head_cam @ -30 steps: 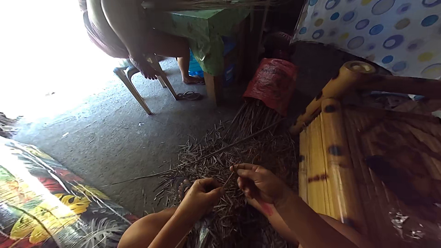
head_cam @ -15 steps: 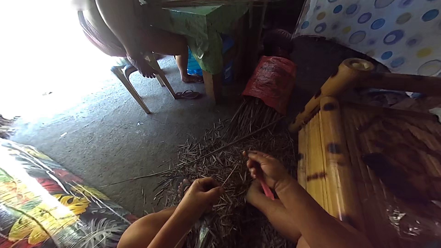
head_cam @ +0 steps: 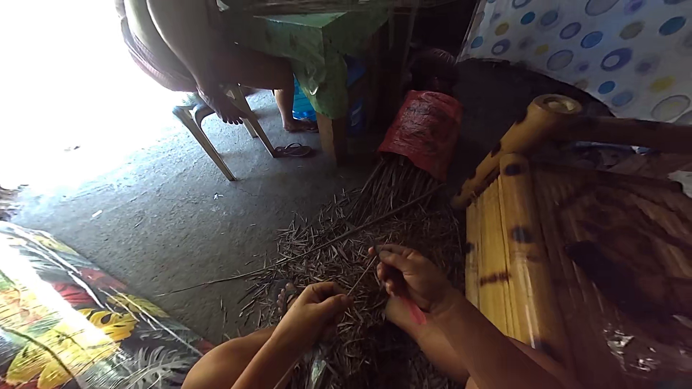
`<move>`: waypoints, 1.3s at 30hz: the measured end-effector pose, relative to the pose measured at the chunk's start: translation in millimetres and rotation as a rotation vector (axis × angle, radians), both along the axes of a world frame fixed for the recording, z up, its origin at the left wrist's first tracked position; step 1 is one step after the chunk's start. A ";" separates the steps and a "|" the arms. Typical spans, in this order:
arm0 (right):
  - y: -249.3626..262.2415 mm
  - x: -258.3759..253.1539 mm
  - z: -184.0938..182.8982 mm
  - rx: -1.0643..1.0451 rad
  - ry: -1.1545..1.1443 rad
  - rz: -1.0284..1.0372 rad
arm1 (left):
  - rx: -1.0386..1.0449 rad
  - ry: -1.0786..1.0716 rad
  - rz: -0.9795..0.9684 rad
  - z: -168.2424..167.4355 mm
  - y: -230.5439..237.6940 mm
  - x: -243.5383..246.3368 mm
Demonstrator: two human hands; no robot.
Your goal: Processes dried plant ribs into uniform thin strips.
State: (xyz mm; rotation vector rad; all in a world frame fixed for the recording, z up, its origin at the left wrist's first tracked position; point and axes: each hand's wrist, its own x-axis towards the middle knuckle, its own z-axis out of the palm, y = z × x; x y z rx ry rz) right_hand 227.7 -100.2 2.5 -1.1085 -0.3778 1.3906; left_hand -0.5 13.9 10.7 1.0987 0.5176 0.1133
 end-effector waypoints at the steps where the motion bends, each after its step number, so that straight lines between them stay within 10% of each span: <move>1: -2.7 -4.0 1.3 -0.001 -0.029 0.081 | 0.004 0.003 0.007 -0.4 0.0 -0.1; 11: -0.5 44.6 5.0 -0.109 -0.016 -0.194 | 0.071 0.057 0.050 2.9 -0.7 -1.0; 18: -6.7 -8.9 7.3 -0.034 0.027 0.068 | 0.036 0.045 0.065 2.4 -1.0 -2.6; 36: 14.4 54.3 -22.7 -0.145 -0.224 -0.462 | 0.061 0.048 0.097 1.7 -0.6 -3.3; 39: 5.8 46.9 -1.1 -0.060 -0.216 -0.231 | 0.034 0.041 0.133 2.9 1.1 -0.1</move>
